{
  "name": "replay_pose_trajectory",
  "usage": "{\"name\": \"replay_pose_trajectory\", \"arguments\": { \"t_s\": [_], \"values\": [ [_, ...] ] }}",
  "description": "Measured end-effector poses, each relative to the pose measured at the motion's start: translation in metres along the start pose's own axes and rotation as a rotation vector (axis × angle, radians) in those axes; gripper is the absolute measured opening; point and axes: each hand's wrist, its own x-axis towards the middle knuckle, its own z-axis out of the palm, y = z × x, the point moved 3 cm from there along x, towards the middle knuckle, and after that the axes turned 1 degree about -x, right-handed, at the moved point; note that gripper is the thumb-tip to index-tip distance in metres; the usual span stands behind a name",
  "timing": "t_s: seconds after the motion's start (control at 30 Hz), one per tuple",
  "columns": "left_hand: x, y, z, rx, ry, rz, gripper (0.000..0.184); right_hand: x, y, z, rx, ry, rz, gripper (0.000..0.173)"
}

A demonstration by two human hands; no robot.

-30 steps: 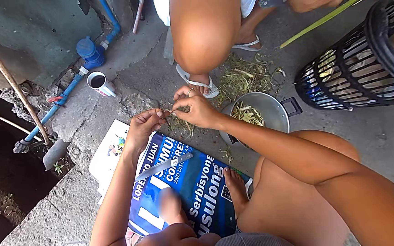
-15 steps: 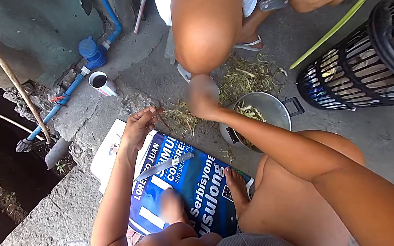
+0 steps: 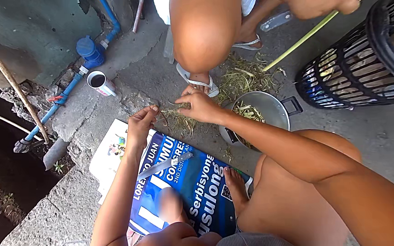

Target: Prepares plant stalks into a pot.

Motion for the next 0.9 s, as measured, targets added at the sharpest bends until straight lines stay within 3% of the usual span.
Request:
{"name": "replay_pose_trajectory", "arguments": {
  "t_s": [0.1, 0.27, 0.47, 0.63, 0.77, 0.83, 0.9],
  "values": [
    [-0.006, 0.006, 0.008, 0.17, -0.011, 0.13, 0.014, -0.005, -0.017, 0.002, 0.209, -0.043, -0.063, 0.028],
    [-0.012, 0.013, 0.018, 0.275, -0.066, 0.239, 0.013, -0.008, -0.023, 0.005, 0.295, -0.023, -0.082, 0.011],
    [-0.016, 0.017, 0.014, 0.507, -0.153, 0.237, 0.014, -0.005, -0.012, 0.0, 0.519, 0.01, 0.038, 0.006],
    [-0.018, 0.015, 0.019, 0.629, -0.125, 0.246, 0.012, -0.006, -0.015, 0.002, 0.582, 0.039, 0.07, 0.004],
    [-0.016, 0.017, 0.016, 0.76, -0.078, 0.296, 0.013, -0.01, -0.02, -0.005, 0.272, 0.165, -0.049, 0.014],
    [-0.018, 0.02, 0.016, 0.873, -0.051, 0.34, 0.012, -0.017, -0.027, -0.005, 0.018, 0.319, -0.28, 0.015],
    [-0.021, 0.021, 0.019, 0.974, -0.052, 0.426, 0.012, -0.022, -0.036, -0.002, -0.205, 0.365, -0.534, 0.013]
  ]
}}
